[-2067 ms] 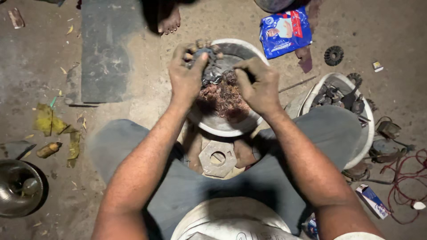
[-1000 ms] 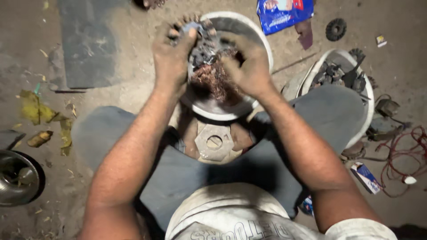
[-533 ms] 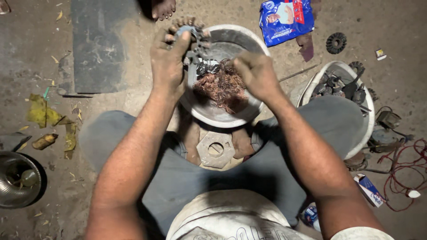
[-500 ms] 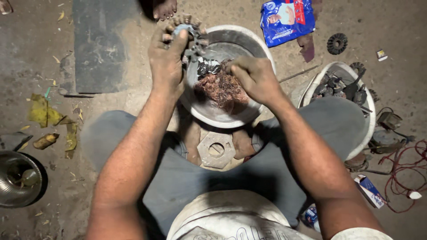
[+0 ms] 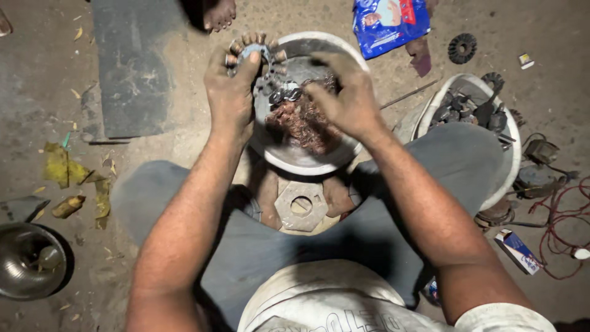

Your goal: The person sits on the floor and pulls copper windings out of electric motor stators by hand, dropping the extracted copper into a basin and placing the stripped metal cores into a second basin of scrap.

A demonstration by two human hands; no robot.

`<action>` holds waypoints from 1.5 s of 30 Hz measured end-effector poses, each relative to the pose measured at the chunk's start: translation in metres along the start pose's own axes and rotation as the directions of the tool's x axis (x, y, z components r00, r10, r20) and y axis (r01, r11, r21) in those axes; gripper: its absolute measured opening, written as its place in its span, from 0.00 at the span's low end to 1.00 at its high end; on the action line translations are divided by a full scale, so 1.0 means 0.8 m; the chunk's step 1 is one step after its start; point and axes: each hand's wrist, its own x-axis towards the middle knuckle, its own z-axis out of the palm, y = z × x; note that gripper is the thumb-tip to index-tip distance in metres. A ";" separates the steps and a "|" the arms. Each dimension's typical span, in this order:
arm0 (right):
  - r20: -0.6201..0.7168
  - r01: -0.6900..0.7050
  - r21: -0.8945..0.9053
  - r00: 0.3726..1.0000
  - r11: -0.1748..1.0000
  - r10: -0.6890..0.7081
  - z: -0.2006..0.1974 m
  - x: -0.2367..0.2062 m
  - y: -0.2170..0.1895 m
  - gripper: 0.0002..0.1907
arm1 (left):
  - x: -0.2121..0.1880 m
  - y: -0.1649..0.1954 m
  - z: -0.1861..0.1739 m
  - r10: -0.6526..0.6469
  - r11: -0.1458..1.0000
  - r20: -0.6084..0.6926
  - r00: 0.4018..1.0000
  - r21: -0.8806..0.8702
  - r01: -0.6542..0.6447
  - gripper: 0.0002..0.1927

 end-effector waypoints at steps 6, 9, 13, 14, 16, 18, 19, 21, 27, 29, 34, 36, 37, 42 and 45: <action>0.123 -0.206 0.269 0.976 0.941 0.178 -0.003 0.006 -0.015 0.09 | 0.004 -0.022 -0.005 0.183 0.952 0.071 0.980 0.234 -0.195 0.13; 0.104 -0.342 0.350 0.940 0.872 0.326 -0.004 0.009 -0.002 0.08 | 0.009 -0.025 -0.008 0.142 0.972 0.114 0.983 0.171 -0.160 0.12; 0.132 -0.124 0.286 0.987 0.950 0.089 -0.015 0.005 -0.001 0.07 | 0.011 -0.023 -0.005 0.030 0.999 0.059 0.998 0.025 -0.031 0.11; 0.147 -0.058 0.270 0.989 0.961 0.018 -0.021 0.005 -0.002 0.07 | 0.012 -0.021 -0.003 0.035 0.999 0.026 0.999 0.038 -0.036 0.12; 0.105 -0.176 0.265 0.983 0.948 0.153 -0.031 0.009 0.000 0.08 | 0.011 -0.020 -0.001 0.274 0.824 0.143 0.951 0.474 -0.309 0.12; 0.078 -0.313 0.249 0.950 0.916 0.303 -0.032 0.011 0.003 0.08 | 0.008 -0.019 0.001 0.270 0.752 0.234 0.934 0.555 -0.356 0.12; 0.069 -0.386 0.232 0.922 0.893 0.380 -0.029 0.012 0.005 0.08 | 0.006 -0.019 0.002 0.183 0.846 0.243 0.953 0.454 -0.278 0.12; 0.066 -0.391 0.188 0.920 0.901 0.385 -0.019 0.011 0.008 0.07 | 0.001 -0.018 0.003 0.040 0.980 0.202 0.978 0.185 -0.078 0.13; 0.120 -0.033 -0.007 0.992 0.999 0.034 -0.004 0.009 -0.014 0.09 | -0.006 -0.012 0.012 0.015 0.997 -0.004 1.000 0.073 -0.014 0.14; 0.012 0.021 0.016 1.000 1.000 -0.021 -0.006 0.017 -0.027 0.18 | -0.005 -0.011 0.017 0.001 0.989 -0.047 0.999 0.147 0.006 0.13; 0.112 -0.275 0.214 0.960 0.937 0.256 -0.001 0.022 -0.038 0.09 | 0.004 -0.015 0.023 0.227 0.880 -0.007 0.974 0.430 -0.201 0.09; 0.093 -0.346 0.222 0.938 0.911 0.334 0.000 0.015 -0.026 0.07 | 0.005 -0.017 0.022 0.342 0.760 0.064 0.937 0.568 -0.316 0.09; 0.072 -0.350 0.275 0.936 0.896 0.344 0.000 0.013 -0.017 0.08 | 0.005 -0.018 0.021 0.366 0.725 0.099 0.925 0.593 -0.351 0.10; 0.166 -0.366 0.310 0.930 0.877 0.329 0.006 0.000 0.008 0.09 | 0.001 -0.014 0.015 -0.055 0.998 0.040 0.998 -0.011 0.055 0.07; 0.147 -0.019 0.235 0.989 0.972 -0.016 -0.007 0.002 0.013 0.08 | 0.007 -0.003 0.010 0.039 0.999 -0.022 0.999 0.036 -0.038 0.08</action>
